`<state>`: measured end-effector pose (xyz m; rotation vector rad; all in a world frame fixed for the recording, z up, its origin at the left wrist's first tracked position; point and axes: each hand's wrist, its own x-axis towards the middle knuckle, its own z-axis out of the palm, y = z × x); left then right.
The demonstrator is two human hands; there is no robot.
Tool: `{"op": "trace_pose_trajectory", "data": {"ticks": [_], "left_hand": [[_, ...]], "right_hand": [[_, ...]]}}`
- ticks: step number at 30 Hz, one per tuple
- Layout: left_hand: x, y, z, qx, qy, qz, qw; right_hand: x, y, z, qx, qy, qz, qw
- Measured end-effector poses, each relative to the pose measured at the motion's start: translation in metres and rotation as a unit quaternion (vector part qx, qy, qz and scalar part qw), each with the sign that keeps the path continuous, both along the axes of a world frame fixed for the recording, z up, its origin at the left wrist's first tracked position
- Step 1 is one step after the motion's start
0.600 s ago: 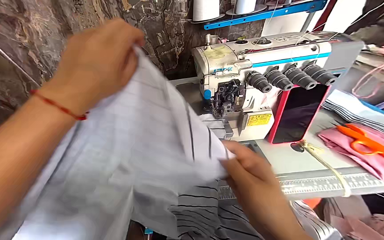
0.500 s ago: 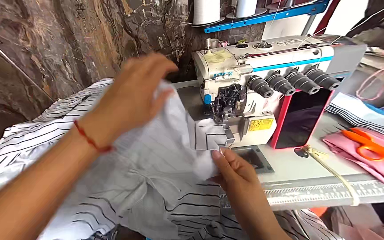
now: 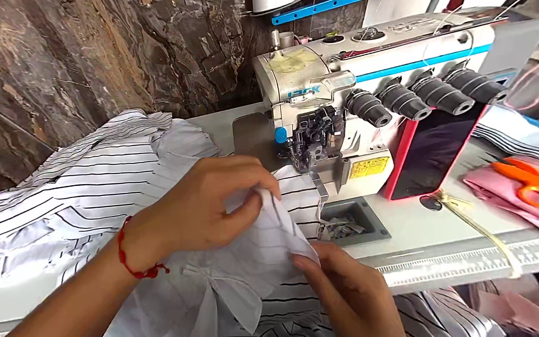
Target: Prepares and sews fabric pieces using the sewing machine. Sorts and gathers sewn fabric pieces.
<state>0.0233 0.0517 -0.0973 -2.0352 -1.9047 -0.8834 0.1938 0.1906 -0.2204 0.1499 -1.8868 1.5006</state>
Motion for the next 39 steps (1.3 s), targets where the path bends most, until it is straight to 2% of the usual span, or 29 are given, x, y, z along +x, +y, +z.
{"op": "trace_pose_trajectory", "data": {"ticks": [2,5,8,13,20,27,33,39], "left_hand": [[0.008,0.008,-0.003,0.025,0.024,0.045,0.998],[0.005,0.024,-0.014,0.049,0.078,0.131,0.987],[-0.003,0.037,-0.031,0.062,0.046,0.166,0.983],[0.000,0.042,-0.047,0.014,0.014,0.223,0.975],[0.016,0.045,-0.045,-0.012,0.132,0.284,0.950],[0.033,0.049,-0.049,-0.027,0.201,0.335,0.920],[0.039,0.054,-0.046,-0.042,0.230,0.359,0.904],[0.045,0.060,-0.043,-0.016,0.234,0.354,0.905]], "right_hand": [[0.004,0.002,0.000,-0.016,-0.007,-0.011,1.000],[-0.007,0.009,-0.015,0.016,0.032,-0.112,0.993],[-0.017,0.016,-0.027,0.020,0.036,-0.175,0.984],[-0.014,0.017,-0.026,-0.055,0.024,-0.126,0.990],[-0.004,0.013,-0.020,-0.111,0.032,-0.085,0.990],[0.004,0.009,-0.023,-0.185,0.012,-0.054,0.981],[0.004,0.005,-0.023,-0.230,0.010,-0.048,0.972],[0.001,0.001,-0.023,-0.309,-0.004,-0.043,0.950]]}}
